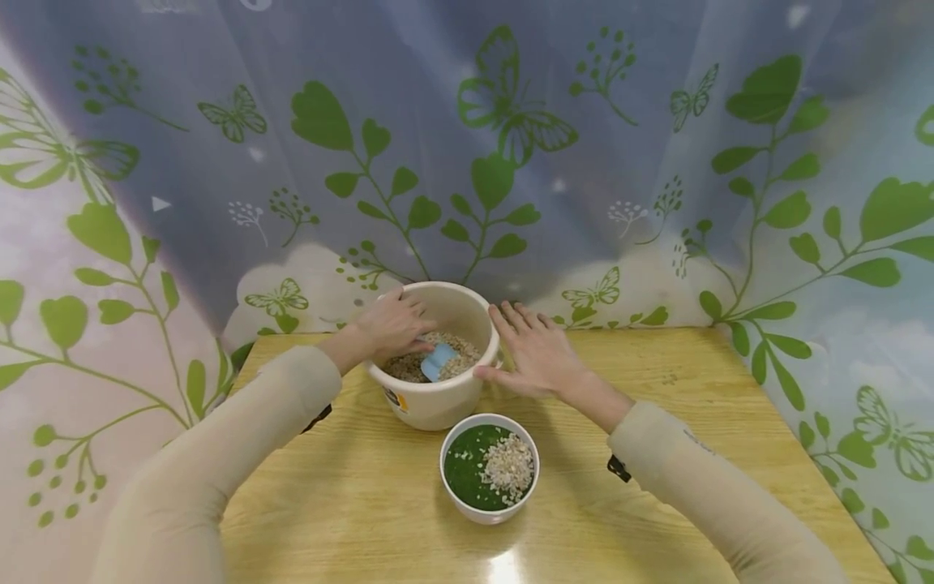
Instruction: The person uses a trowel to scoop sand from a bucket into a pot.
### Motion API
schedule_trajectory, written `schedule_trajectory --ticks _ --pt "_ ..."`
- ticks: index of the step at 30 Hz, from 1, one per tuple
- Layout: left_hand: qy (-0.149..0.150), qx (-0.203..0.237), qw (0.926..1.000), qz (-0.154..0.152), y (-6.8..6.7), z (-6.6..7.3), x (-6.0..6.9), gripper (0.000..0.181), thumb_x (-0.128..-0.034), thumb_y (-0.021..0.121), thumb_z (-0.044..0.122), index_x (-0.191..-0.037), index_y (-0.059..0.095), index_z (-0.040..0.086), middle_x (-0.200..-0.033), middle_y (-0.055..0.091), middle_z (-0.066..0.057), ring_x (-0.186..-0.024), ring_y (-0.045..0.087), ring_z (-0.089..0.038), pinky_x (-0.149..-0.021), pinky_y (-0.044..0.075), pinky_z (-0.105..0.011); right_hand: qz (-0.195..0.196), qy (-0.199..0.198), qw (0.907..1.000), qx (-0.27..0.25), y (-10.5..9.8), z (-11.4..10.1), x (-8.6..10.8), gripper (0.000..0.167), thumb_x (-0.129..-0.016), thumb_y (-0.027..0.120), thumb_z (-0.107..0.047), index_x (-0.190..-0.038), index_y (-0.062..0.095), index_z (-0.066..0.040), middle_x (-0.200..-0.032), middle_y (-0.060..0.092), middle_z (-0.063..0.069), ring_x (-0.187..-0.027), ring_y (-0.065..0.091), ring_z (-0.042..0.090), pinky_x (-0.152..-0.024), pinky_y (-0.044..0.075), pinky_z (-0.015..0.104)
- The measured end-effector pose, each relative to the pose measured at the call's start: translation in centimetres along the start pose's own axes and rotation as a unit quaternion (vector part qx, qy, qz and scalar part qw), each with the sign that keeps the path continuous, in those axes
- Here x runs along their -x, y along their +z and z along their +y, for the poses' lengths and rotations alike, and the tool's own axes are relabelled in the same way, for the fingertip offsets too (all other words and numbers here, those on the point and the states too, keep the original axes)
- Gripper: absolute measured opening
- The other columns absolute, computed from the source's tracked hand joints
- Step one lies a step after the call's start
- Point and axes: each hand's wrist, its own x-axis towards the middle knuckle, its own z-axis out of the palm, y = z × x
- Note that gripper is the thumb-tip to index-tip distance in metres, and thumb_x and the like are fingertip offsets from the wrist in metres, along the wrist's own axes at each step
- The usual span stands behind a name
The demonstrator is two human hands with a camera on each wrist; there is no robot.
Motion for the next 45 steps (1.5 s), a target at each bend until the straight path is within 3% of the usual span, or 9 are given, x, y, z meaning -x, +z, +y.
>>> schedule_trajectory --ticks 3,7,15,22,26,31,38,45 --pt "0.000 0.017 0.9998 -0.002 -0.2 0.1 0.2 0.048 -0.1064 0.048 0.060 -0.128 0.068 0.022 -0.115 0.073 -0.011 -0.112 0.068 -0.030 -0.103 0.051 -0.053 -0.002 0.004 1.0000 0.002 0.1 0.0 0.1 0.120 -0.087 0.008 -0.097 -0.170 0.015 -0.012 -0.174 0.027 0.017 -0.161 0.033 0.038 -0.123 0.037 0.060" --pt "-0.006 0.038 0.9992 -0.011 -0.3 0.1 0.6 0.050 -0.1076 0.047 0.058 -0.135 0.066 0.022 -0.121 0.072 -0.013 -0.119 0.067 -0.032 -0.110 0.049 -0.058 -0.004 0.004 1.0000 0.001 0.2 0.0 0.1 0.115 -0.090 0.016 -0.095 -0.170 0.013 -0.013 -0.175 0.026 0.017 -0.161 0.032 0.038 -0.124 0.036 0.060" --pt "-0.016 0.064 0.9976 -0.023 -0.8 0.0 1.3 0.051 -0.1081 0.046 0.058 -0.137 0.065 0.020 -0.124 0.072 -0.013 -0.120 0.066 -0.032 -0.106 0.051 -0.055 0.003 0.000 1.0000 0.001 0.4 0.0 0.0 0.115 -0.090 0.017 -0.095 -0.170 0.016 -0.012 -0.174 0.027 0.017 -0.160 0.034 0.038 -0.124 0.037 0.060" --pt "-0.022 0.073 0.9971 0.004 -0.6 -0.2 1.7 0.046 -0.1073 0.047 0.058 -0.121 0.068 0.019 -0.111 0.072 -0.010 -0.109 0.067 -0.030 -0.091 0.053 -0.050 0.005 -0.001 1.0000 0.003 0.3 0.0 0.0 0.121 -0.086 0.006 -0.098 -0.169 0.017 -0.011 -0.174 0.028 0.018 -0.160 0.035 0.039 -0.123 0.037 0.060" --pt "-0.024 0.084 0.9962 0.007 -0.5 -0.3 1.8 0.045 -0.1075 0.048 0.058 -0.121 0.068 0.019 -0.111 0.071 -0.011 -0.109 0.066 -0.030 -0.091 0.053 -0.050 0.004 -0.001 1.0000 0.000 0.2 0.0 0.1 0.123 -0.084 0.004 -0.099 -0.169 0.019 -0.011 -0.173 0.029 0.018 -0.160 0.035 0.039 -0.123 0.037 0.061" --pt "-0.029 0.103 0.9941 0.018 -0.6 -0.5 2.0 0.044 -0.1069 0.050 0.056 -0.121 0.068 0.018 -0.111 0.072 -0.012 -0.109 0.067 -0.032 -0.092 0.053 -0.051 0.000 -0.001 1.0000 0.000 0.1 0.0 0.0 0.118 -0.088 0.013 -0.096 -0.169 0.018 -0.011 -0.174 0.028 0.018 -0.160 0.034 0.038 -0.123 0.037 0.060" --pt "-0.047 0.120 0.9913 0.026 -0.6 -1.1 2.7 0.039 -0.1068 0.052 0.055 -0.107 0.066 0.018 -0.108 0.068 -0.010 -0.103 0.065 -0.031 -0.087 0.048 -0.049 0.004 0.001 1.0000 0.003 0.2 0.1 -0.1 0.112 -0.092 0.025 -0.092 -0.170 0.017 -0.012 -0.173 0.029 0.018 -0.159 0.035 0.038 -0.123 0.038 0.060" --pt "-0.062 0.148 0.9867 0.027 -0.6 -1.6 3.3 0.037 -0.1067 0.053 0.053 -0.109 0.066 0.019 -0.113 0.069 -0.011 -0.112 0.065 -0.035 -0.100 0.048 -0.060 0.006 0.000 1.0000 0.005 0.2 0.1 -0.2 0.122 -0.085 0.006 -0.098 -0.169 0.019 -0.011 -0.174 0.028 0.018 -0.160 0.034 0.038 -0.123 0.038 0.060"
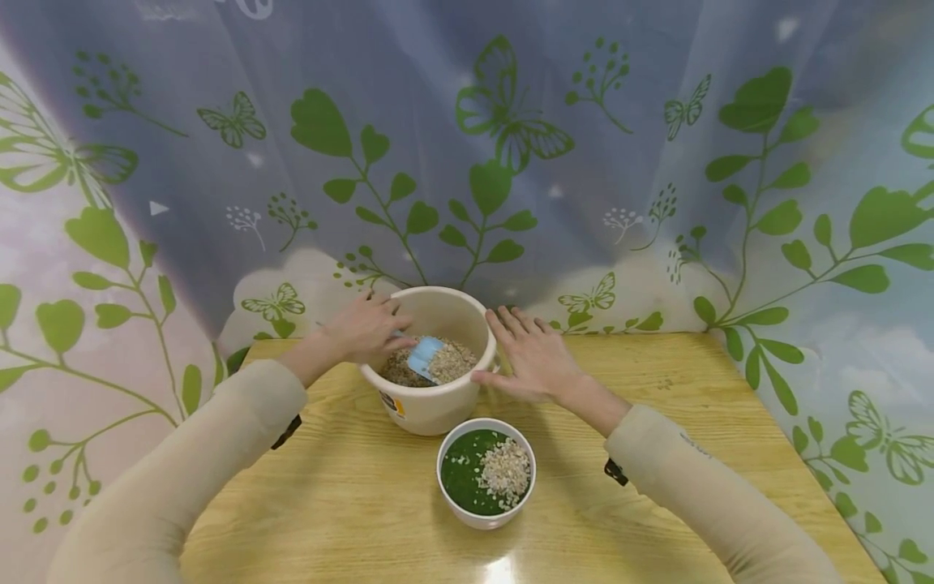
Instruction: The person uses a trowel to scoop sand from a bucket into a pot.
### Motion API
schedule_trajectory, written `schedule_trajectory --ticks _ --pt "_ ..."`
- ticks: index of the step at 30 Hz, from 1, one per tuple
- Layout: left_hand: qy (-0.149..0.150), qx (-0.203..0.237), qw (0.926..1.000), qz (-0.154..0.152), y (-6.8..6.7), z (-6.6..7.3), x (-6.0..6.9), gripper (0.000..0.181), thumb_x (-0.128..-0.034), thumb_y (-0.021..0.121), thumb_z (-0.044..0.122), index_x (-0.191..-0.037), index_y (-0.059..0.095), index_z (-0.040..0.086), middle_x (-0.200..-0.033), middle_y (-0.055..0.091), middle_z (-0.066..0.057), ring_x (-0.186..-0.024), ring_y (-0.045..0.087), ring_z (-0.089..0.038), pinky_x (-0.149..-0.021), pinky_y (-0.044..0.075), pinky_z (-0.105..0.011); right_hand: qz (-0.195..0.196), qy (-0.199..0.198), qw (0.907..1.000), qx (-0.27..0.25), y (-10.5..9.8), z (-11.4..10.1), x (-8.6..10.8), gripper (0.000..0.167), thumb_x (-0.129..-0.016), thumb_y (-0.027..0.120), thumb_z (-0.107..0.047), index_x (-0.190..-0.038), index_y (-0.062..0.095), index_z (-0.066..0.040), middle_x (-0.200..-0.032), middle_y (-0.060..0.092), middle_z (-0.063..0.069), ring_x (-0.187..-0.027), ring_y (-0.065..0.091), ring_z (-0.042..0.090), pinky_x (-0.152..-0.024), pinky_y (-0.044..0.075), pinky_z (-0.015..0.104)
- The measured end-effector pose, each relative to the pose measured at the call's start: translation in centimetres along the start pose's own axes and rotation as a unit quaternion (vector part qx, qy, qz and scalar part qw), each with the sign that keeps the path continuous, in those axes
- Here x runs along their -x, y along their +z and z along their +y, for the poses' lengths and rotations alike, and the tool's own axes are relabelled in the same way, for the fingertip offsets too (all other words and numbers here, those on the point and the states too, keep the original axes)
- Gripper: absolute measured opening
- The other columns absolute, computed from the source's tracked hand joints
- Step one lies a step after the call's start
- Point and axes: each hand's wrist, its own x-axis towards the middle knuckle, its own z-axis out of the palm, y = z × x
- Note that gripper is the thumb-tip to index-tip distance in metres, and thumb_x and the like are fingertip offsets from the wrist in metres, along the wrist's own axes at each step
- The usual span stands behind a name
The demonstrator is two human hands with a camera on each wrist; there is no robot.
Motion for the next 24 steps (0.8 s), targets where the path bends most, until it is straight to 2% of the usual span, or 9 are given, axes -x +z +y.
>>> schedule_trajectory --ticks 4,9,12,18,24 --pt "-0.006 0.003 1.0000 0.005 0.1 -0.3 0.6 0.037 -0.1067 0.053 0.054 -0.111 0.066 0.019 -0.115 0.069 -0.013 -0.114 0.065 -0.035 -0.101 0.048 -0.059 -0.003 -0.002 1.0000 0.000 0.0 -0.2 0.0 0.123 -0.084 0.003 -0.098 -0.170 0.017 -0.012 -0.174 0.028 0.017 -0.160 0.034 0.038 -0.123 0.038 0.060" --pt "-0.006 -0.004 0.9998 0.017 0.0 -0.6 1.2 0.038 -0.1059 0.055 0.053 -0.110 0.067 0.017 -0.111 0.069 -0.014 -0.109 0.064 -0.033 -0.096 0.049 -0.054 0.000 -0.003 1.0000 0.003 0.0 -0.3 0.0 0.124 -0.083 -0.001 -0.099 -0.170 0.018 -0.012 -0.173 0.029 0.017 -0.159 0.036 0.038 -0.122 0.039 0.060" --pt "-0.007 0.001 0.9998 0.017 -0.1 -0.7 1.4 0.040 -0.1059 0.055 0.053 -0.114 0.069 0.016 -0.112 0.069 -0.015 -0.109 0.064 -0.033 -0.098 0.048 -0.055 0.001 -0.002 1.0000 0.005 0.0 -0.3 0.1 0.126 -0.082 -0.003 -0.099 -0.169 0.019 -0.011 -0.173 0.030 0.018 -0.159 0.036 0.038 -0.122 0.039 0.060" --pt "-0.015 0.010 0.9998 0.012 -0.1 -0.8 1.6 0.045 -0.1069 0.054 0.052 -0.123 0.070 0.014 -0.122 0.069 -0.020 -0.119 0.064 -0.037 -0.108 0.047 -0.063 0.002 0.000 1.0000 0.003 0.0 -0.2 0.2 0.122 -0.085 0.005 -0.098 -0.169 0.019 -0.011 -0.173 0.029 0.018 -0.159 0.036 0.038 -0.122 0.039 0.060" --pt "-0.022 0.011 0.9995 0.019 -0.1 -1.1 1.8 0.047 -0.1068 0.054 0.052 -0.128 0.070 0.013 -0.131 0.067 -0.024 -0.123 0.064 -0.042 -0.108 0.048 -0.062 -0.001 0.001 1.0000 0.007 0.1 0.0 0.1 0.118 -0.088 0.011 -0.097 -0.170 0.017 -0.011 -0.174 0.028 0.017 -0.159 0.035 0.038 -0.122 0.039 0.059"
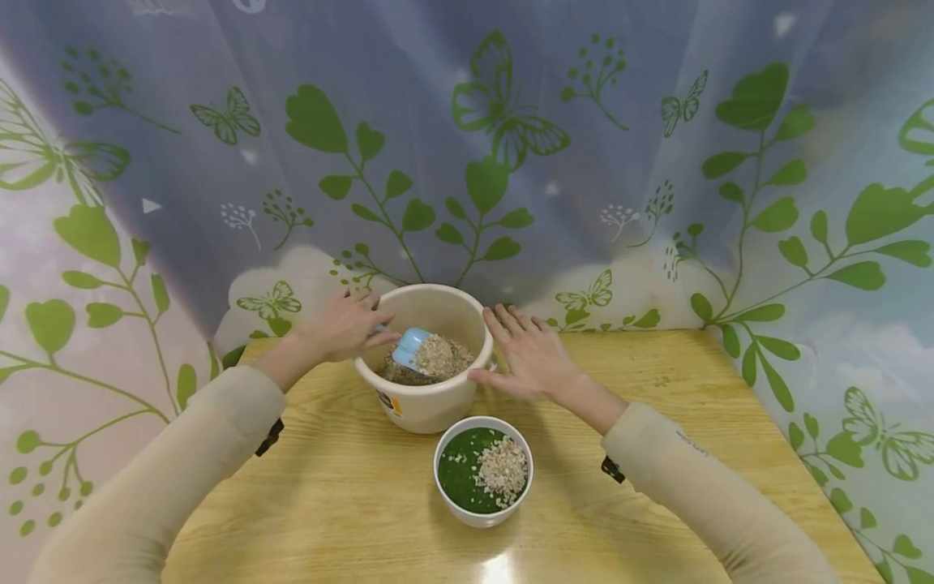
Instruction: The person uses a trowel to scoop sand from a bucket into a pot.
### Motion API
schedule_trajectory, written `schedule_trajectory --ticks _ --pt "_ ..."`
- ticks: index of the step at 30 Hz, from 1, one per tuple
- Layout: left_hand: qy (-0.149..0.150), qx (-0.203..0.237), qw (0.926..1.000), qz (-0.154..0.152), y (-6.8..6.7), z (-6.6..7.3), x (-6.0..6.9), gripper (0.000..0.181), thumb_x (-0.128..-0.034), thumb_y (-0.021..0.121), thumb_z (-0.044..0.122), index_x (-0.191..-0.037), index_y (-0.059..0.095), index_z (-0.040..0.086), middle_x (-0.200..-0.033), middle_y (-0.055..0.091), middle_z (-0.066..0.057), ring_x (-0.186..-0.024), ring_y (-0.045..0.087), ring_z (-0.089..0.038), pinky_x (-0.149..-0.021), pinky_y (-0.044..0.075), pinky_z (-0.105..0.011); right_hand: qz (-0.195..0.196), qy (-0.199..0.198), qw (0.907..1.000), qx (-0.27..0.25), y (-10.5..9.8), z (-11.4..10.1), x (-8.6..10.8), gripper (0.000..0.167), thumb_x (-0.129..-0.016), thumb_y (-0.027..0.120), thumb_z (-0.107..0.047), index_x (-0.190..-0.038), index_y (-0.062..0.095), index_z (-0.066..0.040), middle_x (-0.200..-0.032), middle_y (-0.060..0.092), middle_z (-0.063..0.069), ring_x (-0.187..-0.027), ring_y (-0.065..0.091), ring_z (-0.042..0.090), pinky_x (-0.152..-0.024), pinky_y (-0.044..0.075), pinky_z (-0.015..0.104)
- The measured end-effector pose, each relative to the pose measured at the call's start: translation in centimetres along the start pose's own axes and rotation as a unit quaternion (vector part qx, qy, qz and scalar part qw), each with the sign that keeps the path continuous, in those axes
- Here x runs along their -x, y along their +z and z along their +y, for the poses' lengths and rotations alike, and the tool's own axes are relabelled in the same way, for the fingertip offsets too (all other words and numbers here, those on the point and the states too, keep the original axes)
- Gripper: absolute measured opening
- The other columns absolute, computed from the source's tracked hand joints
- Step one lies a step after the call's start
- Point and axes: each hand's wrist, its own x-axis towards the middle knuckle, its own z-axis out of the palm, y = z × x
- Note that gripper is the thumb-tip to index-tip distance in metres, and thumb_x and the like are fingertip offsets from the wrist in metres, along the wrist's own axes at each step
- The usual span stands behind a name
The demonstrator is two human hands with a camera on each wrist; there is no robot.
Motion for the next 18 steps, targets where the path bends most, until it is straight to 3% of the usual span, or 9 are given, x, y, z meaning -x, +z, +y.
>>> schedule_trajectory --ticks 7,18 --pt "-0.001 -0.005 0.9998 0.021 -0.11 -0.14 0.29 0.042 -0.1062 0.056 0.051 -0.119 0.069 0.013 -0.124 0.068 -0.022 -0.116 0.066 -0.041 -0.099 0.052 -0.058 0.004 -0.004 1.0000 0.005 -0.23 0.09 -0.21 0.125 -0.082 -0.003 -0.099 -0.170 0.017 -0.011 -0.173 0.030 0.018 -0.159 0.036 0.038 -0.121 0.041 0.059" --pt "-0.009 -0.002 0.9999 0.013 0.24 -0.22 0.59 0.049 -0.1070 0.053 0.053 -0.128 0.070 0.012 -0.129 0.068 -0.023 -0.120 0.066 -0.041 -0.098 0.052 -0.057 -0.007 0.000 1.0000 -0.004 -0.05 0.10 -0.04 0.115 -0.090 0.019 -0.095 -0.170 0.016 -0.011 -0.174 0.026 0.017 -0.160 0.033 0.038 -0.123 0.038 0.060"
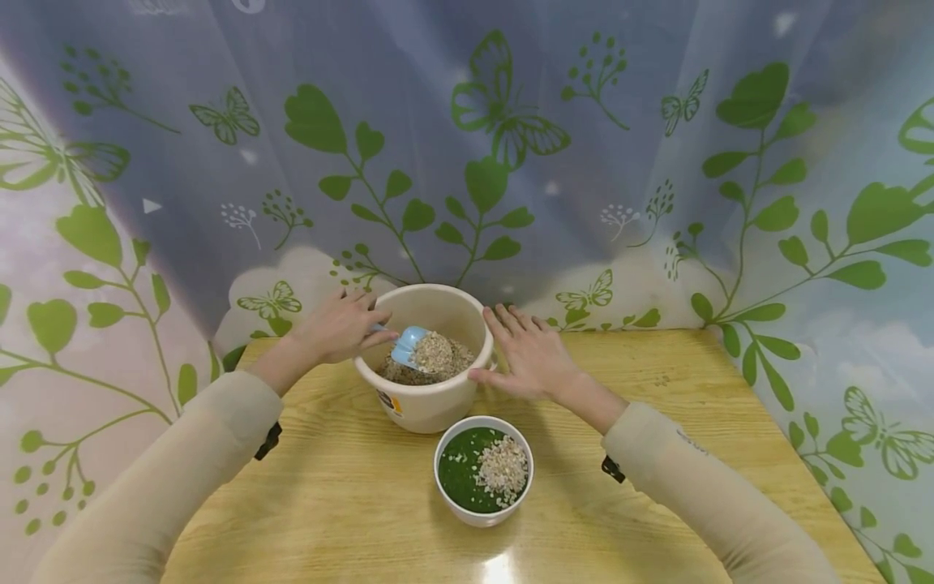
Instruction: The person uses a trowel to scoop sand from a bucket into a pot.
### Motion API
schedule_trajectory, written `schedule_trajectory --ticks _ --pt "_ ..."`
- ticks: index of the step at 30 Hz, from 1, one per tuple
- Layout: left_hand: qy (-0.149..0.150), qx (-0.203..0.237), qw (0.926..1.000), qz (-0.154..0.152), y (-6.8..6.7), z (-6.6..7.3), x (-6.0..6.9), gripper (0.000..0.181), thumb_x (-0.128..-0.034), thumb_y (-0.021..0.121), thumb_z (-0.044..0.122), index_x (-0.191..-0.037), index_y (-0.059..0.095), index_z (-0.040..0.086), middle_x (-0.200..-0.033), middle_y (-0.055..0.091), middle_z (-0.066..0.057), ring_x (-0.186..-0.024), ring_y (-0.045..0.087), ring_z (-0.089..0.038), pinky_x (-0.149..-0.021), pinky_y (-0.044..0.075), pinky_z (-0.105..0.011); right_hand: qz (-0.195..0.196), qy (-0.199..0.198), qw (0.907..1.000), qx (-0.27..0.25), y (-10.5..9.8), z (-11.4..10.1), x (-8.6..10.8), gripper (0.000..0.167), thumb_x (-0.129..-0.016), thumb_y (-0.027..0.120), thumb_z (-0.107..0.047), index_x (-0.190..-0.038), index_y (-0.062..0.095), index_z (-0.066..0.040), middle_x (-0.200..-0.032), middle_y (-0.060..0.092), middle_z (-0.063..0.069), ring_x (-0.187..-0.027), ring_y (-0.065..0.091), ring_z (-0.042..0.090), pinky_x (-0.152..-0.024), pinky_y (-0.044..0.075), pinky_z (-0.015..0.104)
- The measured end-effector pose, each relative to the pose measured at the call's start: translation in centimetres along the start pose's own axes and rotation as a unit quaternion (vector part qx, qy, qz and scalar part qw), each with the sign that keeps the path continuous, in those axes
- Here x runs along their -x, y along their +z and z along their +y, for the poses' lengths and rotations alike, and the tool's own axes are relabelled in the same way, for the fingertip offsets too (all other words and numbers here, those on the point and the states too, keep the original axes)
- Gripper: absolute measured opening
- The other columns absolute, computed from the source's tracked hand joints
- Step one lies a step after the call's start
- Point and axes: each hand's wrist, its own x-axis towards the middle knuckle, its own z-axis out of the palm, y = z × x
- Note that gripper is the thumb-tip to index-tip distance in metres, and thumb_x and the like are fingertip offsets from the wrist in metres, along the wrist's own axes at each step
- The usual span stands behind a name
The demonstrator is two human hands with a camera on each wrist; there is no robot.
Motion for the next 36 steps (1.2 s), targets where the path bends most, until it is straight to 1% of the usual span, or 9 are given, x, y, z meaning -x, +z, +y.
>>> schedule_trajectory --ticks 6,9,12,15,20,25,30,36 --pt "-0.002 0.002 1.0000 0.006 -0.2 0.1 0.3 0.047 -0.1070 0.054 0.053 -0.124 0.070 0.012 -0.128 0.069 -0.023 -0.120 0.066 -0.040 -0.098 0.052 -0.058 0.000 0.001 1.0000 -0.005 0.0 0.0 0.0 0.120 -0.087 0.011 -0.098 -0.169 0.017 -0.011 -0.174 0.026 0.017 -0.160 0.033 0.038 -0.123 0.037 0.060" --pt "-0.005 0.003 0.9999 0.010 -0.3 0.1 0.5 0.044 -0.1070 0.054 0.053 -0.119 0.069 0.013 -0.126 0.069 -0.023 -0.118 0.066 -0.039 -0.095 0.052 -0.055 0.000 0.001 1.0000 -0.007 0.0 0.0 0.0 0.122 -0.085 0.007 -0.099 -0.170 0.017 -0.011 -0.175 0.026 0.018 -0.160 0.034 0.039 -0.123 0.037 0.060" --pt "-0.006 0.005 0.9999 0.016 -0.5 0.2 0.7 0.043 -0.1070 0.054 0.053 -0.115 0.068 0.014 -0.125 0.070 -0.023 -0.117 0.066 -0.039 -0.093 0.052 -0.054 0.002 0.001 1.0000 -0.010 -0.1 0.0 0.0 0.122 -0.085 0.008 -0.099 -0.170 0.016 -0.012 -0.174 0.026 0.018 -0.160 0.034 0.039 -0.123 0.038 0.060" --pt "-0.005 0.002 0.9997 0.023 -0.7 0.2 1.0 0.041 -0.1066 0.055 0.053 -0.113 0.067 0.014 -0.126 0.070 -0.023 -0.118 0.066 -0.040 -0.093 0.051 -0.054 0.004 0.001 0.9999 -0.013 -0.1 0.0 0.1 0.120 -0.086 0.011 -0.098 -0.170 0.017 -0.012 -0.174 0.027 0.018 -0.160 0.034 0.039 -0.122 0.038 0.061" --pt "0.000 -0.004 0.9992 0.040 -1.0 0.3 1.3 0.038 -0.1059 0.057 0.051 -0.107 0.066 0.015 -0.120 0.071 -0.021 -0.111 0.068 -0.038 -0.089 0.051 -0.052 0.007 0.001 0.9999 -0.010 0.0 0.0 0.0 0.119 -0.088 0.015 -0.097 -0.169 0.019 -0.011 -0.174 0.028 0.019 -0.159 0.035 0.040 -0.122 0.039 0.060" --pt "0.003 -0.007 0.9990 0.044 -1.3 0.4 1.5 0.038 -0.1058 0.057 0.052 -0.110 0.066 0.015 -0.121 0.071 -0.021 -0.110 0.068 -0.038 -0.087 0.050 -0.052 0.008 0.002 0.9999 -0.006 0.0 0.0 0.1 0.120 -0.087 0.013 -0.098 -0.169 0.018 -0.011 -0.174 0.029 0.019 -0.159 0.036 0.040 -0.121 0.040 0.060" --pt "0.009 -0.009 0.9988 0.046 -1.5 0.6 1.8 0.037 -0.1053 0.058 0.051 -0.108 0.066 0.015 -0.114 0.070 -0.018 -0.104 0.067 -0.035 -0.082 0.047 -0.047 0.013 -0.001 0.9999 -0.010 0.0 0.0 0.1 0.122 -0.085 0.010 -0.099 -0.169 0.019 -0.011 -0.173 0.029 0.019 -0.158 0.036 0.040 -0.121 0.040 0.060" --pt "0.020 -0.016 0.9978 0.061 -2.2 0.9 2.0 0.035 -0.1042 0.060 0.050 -0.107 0.066 0.015 -0.109 0.069 -0.016 -0.099 0.066 -0.034 -0.078 0.043 -0.043 0.017 -0.003 0.9997 -0.017 -0.1 0.1 0.0 0.124 -0.083 0.006 -0.100 -0.169 0.021 -0.011 -0.173 0.029 0.020 -0.158 0.037 0.041 -0.121 0.040 0.062"
